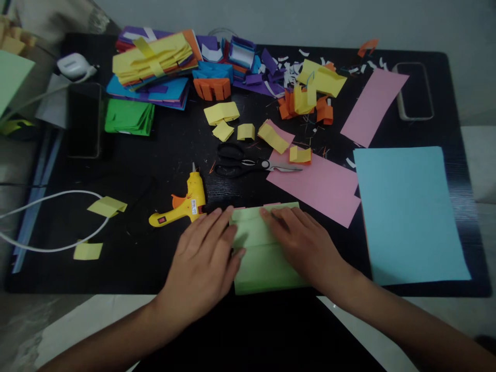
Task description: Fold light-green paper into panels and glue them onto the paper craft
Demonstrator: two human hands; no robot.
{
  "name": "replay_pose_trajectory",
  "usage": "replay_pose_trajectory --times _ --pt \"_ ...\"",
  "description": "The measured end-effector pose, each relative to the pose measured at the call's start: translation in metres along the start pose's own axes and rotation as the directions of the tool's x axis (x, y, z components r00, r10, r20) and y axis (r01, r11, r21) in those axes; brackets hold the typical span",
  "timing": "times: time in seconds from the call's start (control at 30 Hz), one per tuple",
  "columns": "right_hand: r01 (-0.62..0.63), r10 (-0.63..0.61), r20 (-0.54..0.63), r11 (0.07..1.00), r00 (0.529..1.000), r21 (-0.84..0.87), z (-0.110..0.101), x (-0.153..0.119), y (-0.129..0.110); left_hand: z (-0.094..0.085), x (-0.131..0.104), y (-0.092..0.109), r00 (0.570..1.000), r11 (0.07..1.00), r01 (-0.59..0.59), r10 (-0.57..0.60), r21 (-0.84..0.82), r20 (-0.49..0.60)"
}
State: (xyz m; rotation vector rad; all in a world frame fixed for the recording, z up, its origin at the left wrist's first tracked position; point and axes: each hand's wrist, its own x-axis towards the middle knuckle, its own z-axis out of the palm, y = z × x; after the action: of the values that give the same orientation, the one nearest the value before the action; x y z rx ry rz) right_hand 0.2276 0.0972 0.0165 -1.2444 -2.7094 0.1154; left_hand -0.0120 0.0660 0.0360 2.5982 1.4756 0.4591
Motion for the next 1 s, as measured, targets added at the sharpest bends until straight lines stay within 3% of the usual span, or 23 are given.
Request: replay_pose_trajectory --times 0.07,0.27,1.0 --pt "0.003 -0.003 -0.005 1.000 1.000 -0.014 0.000 0.000 0.000 0.009 0.005 0.013 0.998 0.999 -0.029 0.028 0.023 0.064" --pt "0.001 -0.001 0.001 1.000 1.000 0.002 0.001 -0.001 -0.002 0.031 0.003 0.032 0.985 0.993 0.044 -0.062 0.111 0.164" --pt "-0.036 0.036 -0.006 0.999 0.999 0.030 -0.002 0.001 -0.004 0.013 -0.017 0.004 0.992 0.995 -0.007 -0.006 0.098 0.130"
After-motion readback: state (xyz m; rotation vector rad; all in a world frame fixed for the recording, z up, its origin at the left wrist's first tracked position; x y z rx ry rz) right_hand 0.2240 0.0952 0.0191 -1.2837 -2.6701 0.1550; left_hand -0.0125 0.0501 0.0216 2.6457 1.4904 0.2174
